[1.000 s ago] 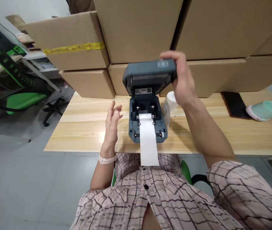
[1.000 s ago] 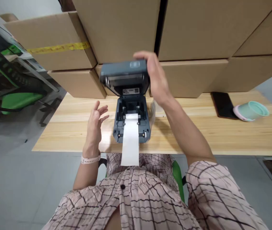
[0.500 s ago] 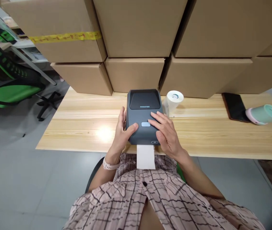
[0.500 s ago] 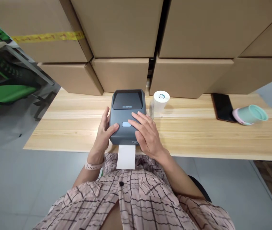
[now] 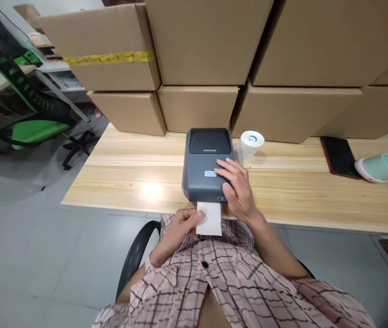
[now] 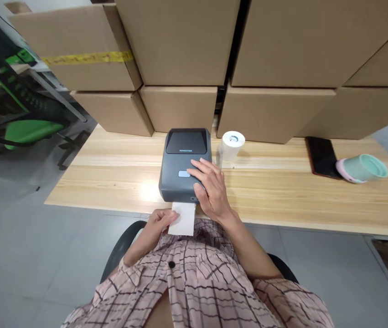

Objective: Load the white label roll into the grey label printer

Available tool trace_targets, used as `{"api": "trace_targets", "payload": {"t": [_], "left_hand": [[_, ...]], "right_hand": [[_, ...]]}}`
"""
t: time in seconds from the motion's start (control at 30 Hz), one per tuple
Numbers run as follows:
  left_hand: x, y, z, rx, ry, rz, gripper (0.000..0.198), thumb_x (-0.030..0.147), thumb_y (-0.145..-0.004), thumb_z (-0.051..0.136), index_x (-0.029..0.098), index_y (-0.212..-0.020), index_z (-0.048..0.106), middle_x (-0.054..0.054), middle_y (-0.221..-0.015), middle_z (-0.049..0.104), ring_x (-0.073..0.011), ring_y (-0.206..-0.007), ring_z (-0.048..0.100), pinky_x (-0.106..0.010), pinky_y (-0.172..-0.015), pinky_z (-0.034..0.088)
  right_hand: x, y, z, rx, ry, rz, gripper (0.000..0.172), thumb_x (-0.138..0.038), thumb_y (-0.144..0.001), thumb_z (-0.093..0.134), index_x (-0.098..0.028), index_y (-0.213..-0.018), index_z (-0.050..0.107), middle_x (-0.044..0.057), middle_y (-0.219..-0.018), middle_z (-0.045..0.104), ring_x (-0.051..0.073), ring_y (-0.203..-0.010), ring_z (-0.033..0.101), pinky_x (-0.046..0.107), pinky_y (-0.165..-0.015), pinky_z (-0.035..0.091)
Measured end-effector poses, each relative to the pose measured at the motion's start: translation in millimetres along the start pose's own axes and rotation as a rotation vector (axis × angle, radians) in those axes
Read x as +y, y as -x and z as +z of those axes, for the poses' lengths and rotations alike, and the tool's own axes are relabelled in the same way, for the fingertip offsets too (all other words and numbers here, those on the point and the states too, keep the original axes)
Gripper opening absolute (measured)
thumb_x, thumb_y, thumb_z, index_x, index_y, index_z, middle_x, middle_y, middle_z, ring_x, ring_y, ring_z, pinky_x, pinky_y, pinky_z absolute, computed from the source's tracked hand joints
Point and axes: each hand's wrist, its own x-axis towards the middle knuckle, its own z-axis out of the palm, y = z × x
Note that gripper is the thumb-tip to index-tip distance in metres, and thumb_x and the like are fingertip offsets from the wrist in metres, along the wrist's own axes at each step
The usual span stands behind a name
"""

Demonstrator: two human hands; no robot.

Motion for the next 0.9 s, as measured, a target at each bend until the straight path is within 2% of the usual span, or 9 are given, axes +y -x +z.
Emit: {"api": "trace_targets", "payload": {"t": [0.1, 0.2, 0.33, 0.43, 0.57, 0.63, 0.7, 0.8, 0.9], "left_hand": [[11, -5, 6.0, -0.134, 0.15, -0.114, 0.055, 0.068, -0.072, 0.079, 0.015, -0.065, 0.066, 0.001, -0.055, 0.055, -0.0066, -0.046, 0.036, -0.023, -0.048, 0.025], [16, -8, 5.2, -0.141, 0.087, -0.076, 0.056, 0.066, -0.074, 0.079, 0.015, -0.059, 0.062, 0.003, -0.05, 0.048, -0.0056, -0.045, 0.031, -0.024, -0.048, 0.02], [9, -4, -5.8, -0.098, -0.095, 0.011, 0.059, 0.061, -0.084, 0.073, 0.015, -0.053, 0.053, 0.004, -0.05, 0.041, -0.0064, -0.051, 0.032, -0.024, -0.052, 0.022], [9, -1, -16.9, 0.045, -0.186, 0.142, 0.06, 0.062, -0.088, 0.068, 0.015, -0.053, 0.055, 0.003, -0.051, 0.045, -0.0077, -0.051, 0.037, -0.024, -0.052, 0.027], [24, -8, -32.4, 0.4, -0.141, 0.388, 0.051, 0.053, -0.094, 0.063, 0.017, -0.058, 0.064, 0.001, -0.052, 0.05, -0.0094, -0.05, 0.043, -0.024, -0.051, 0.034], [35, -19, -40.1, 0.512, -0.092, 0.48, 0.043, 0.046, -0.096, 0.063, 0.017, -0.064, 0.067, 0.001, -0.055, 0.053, -0.0094, -0.052, 0.044, -0.024, -0.051, 0.036], [47, -36, -47.3, 0.551, -0.036, 0.532, 0.034, 0.041, -0.095, 0.064, 0.017, -0.072, 0.07, 0.001, -0.06, 0.056, -0.0088, -0.053, 0.045, -0.023, -0.051, 0.037], [63, -71, -54.9, 0.53, 0.029, 0.55, 0.02, 0.037, -0.087, 0.071, 0.018, -0.088, 0.071, -0.001, -0.073, 0.064, -0.0093, -0.061, 0.053, -0.021, -0.056, 0.042], [73, -105, -55.0, 0.427, 0.006, 0.51, 0.029, 0.032, -0.079, 0.076, 0.019, -0.105, 0.07, -0.006, -0.105, 0.072, -0.0159, -0.095, 0.066, -0.028, -0.084, 0.054]], "right_hand": [[0, 0, -2, -0.02, 0.011, -0.014, 0.039, -0.036, -0.109, 0.035, -0.027, -0.14, 0.057, 0.007, -0.149, 0.06, 0.027, -0.146, 0.047, 0.055, -0.12, 0.037], [-3, -3, -10, -0.063, 0.067, -0.024, 0.046, -0.045, -0.111, 0.026, -0.027, -0.137, 0.06, 0.008, -0.15, 0.06, 0.026, -0.145, 0.047, 0.054, -0.119, 0.037], [-13, -19, -21, -0.185, 0.282, -0.033, 0.04, -0.045, -0.111, 0.033, -0.029, -0.125, 0.067, 0.003, -0.15, 0.062, 0.028, -0.148, 0.045, 0.059, -0.125, 0.02], [-15, -31, -22, -0.232, 0.386, -0.137, 0.032, -0.046, -0.108, 0.045, -0.027, -0.112, 0.07, 0.001, -0.147, 0.065, 0.03, -0.152, 0.04, 0.059, -0.127, 0.011], [-9, -26, -21, -0.184, 0.271, -0.121, 0.032, -0.049, -0.107, 0.045, -0.029, -0.114, 0.068, 0.002, -0.149, 0.063, 0.029, -0.153, 0.039, 0.062, -0.127, 0.016], [-5, -18, -24, -0.117, 0.132, -0.067, 0.043, -0.058, -0.107, 0.037, -0.032, -0.129, 0.062, 0.005, -0.161, 0.049, 0.031, -0.156, 0.034, 0.065, -0.125, 0.023], [-1, -12, -28, -0.052, 0.029, -0.052, 0.057, -0.067, -0.104, 0.03, -0.035, -0.148, 0.048, 0.006, -0.171, 0.032, 0.035, -0.158, 0.027, 0.068, -0.123, 0.028], [5, -22, -31, -0.015, 0.002, -0.105, 0.069, -0.072, -0.101, 0.029, -0.039, -0.161, 0.028, 0.006, -0.175, 0.018, 0.038, -0.159, 0.023, 0.071, -0.123, 0.027], [10, -58, -32, 0.027, 0.055, -0.145, 0.073, -0.076, -0.099, 0.023, -0.04, -0.163, 0.019, 0.005, -0.175, 0.018, 0.039, -0.159, 0.024, 0.07, -0.122, 0.03]]}}
